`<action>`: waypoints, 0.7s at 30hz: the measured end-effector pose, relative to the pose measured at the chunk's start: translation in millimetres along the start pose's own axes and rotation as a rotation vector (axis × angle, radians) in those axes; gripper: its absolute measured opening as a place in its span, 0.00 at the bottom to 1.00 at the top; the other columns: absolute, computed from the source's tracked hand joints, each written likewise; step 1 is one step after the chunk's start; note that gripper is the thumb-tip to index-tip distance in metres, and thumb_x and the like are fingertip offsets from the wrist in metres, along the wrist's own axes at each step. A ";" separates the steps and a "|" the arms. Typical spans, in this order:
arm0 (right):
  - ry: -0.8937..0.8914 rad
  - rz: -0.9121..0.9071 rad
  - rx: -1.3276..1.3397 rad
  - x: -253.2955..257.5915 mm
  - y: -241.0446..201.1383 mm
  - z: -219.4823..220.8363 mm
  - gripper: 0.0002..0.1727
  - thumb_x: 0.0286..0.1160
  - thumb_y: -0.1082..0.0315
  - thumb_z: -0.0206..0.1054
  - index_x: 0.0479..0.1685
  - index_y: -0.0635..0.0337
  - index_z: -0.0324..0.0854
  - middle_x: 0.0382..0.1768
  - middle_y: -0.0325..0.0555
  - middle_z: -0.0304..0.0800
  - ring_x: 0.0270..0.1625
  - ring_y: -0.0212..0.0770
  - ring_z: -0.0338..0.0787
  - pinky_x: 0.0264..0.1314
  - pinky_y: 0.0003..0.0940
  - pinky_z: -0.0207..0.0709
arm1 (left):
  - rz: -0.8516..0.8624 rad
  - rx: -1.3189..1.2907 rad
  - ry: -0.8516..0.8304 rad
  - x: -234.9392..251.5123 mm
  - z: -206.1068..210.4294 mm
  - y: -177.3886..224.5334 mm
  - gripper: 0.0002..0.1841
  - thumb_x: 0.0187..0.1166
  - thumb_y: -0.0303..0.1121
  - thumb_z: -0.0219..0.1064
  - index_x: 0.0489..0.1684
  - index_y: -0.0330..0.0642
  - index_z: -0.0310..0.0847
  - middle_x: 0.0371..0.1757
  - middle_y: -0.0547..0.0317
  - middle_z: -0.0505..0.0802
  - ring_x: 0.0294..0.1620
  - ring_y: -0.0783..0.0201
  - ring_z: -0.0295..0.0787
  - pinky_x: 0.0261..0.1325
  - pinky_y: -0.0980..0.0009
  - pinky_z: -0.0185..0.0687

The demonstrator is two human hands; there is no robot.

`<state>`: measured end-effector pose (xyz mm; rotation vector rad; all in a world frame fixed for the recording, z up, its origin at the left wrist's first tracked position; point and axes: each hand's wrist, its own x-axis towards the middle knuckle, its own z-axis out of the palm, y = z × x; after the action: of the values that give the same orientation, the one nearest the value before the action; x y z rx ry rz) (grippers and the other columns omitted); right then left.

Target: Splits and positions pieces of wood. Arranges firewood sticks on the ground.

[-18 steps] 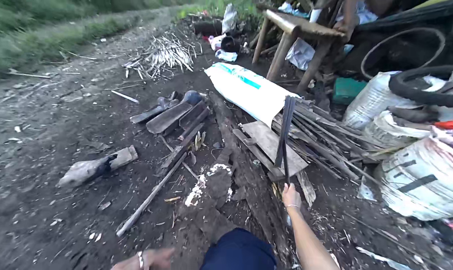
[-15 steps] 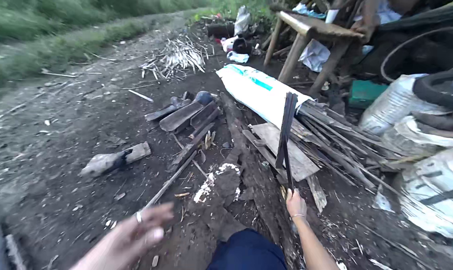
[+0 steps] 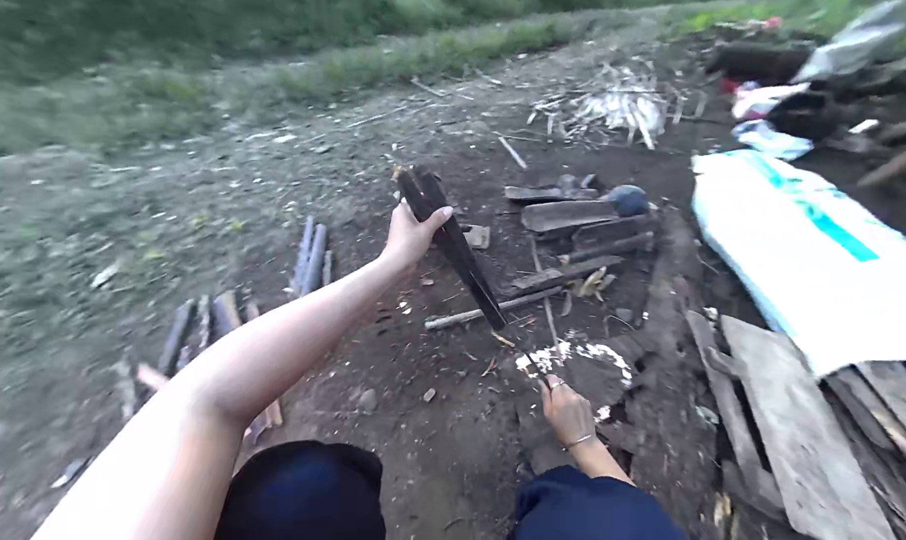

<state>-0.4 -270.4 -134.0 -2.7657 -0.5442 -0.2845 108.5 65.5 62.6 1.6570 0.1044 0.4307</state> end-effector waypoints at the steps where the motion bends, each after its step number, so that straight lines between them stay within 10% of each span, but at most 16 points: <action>1: -0.122 0.007 0.054 4.7 -9.1 -0.7 0.20 0.87 0.64 0.60 0.55 0.77 0.87 0.39 0.69 0.95 0.40 0.68 0.97 0.43 0.64 0.88 | 0.017 0.038 0.004 -3.5 -16.9 -1.7 0.21 0.79 0.29 0.73 0.65 0.29 0.73 0.50 0.49 0.92 0.47 0.64 0.94 0.55 0.64 0.92; 7: -0.658 -0.099 0.249 29.6 -40.7 -19.4 0.28 0.93 0.54 0.53 0.66 0.75 0.80 0.41 0.70 0.92 0.52 0.70 0.93 0.62 0.64 0.81 | -0.038 0.112 0.177 -31.8 -92.5 -14.5 0.24 0.78 0.29 0.73 0.71 0.31 0.71 0.54 0.47 0.92 0.51 0.63 0.93 0.59 0.62 0.91; 14: -0.578 -0.062 0.163 11.0 -59.5 25.6 0.24 0.93 0.59 0.54 0.67 0.74 0.81 0.53 0.73 0.92 0.55 0.72 0.94 0.60 0.68 0.83 | -0.073 0.144 0.229 -75.8 -113.3 -20.4 0.21 0.78 0.32 0.75 0.64 0.30 0.79 0.51 0.48 0.94 0.50 0.62 0.95 0.59 0.60 0.92; 21: -0.883 -0.017 0.006 13.7 -83.0 47.3 0.27 0.97 0.54 0.46 0.75 0.68 0.75 0.60 0.68 0.91 0.65 0.66 0.91 0.70 0.61 0.80 | -0.015 0.378 0.190 -120.7 -121.4 -42.8 0.24 0.76 0.32 0.77 0.67 0.31 0.77 0.54 0.47 0.94 0.55 0.62 0.93 0.66 0.59 0.88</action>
<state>-14.5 -176.9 -153.2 -2.7623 -0.7427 0.9747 -36.2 147.3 3.5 1.9811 0.3569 0.5828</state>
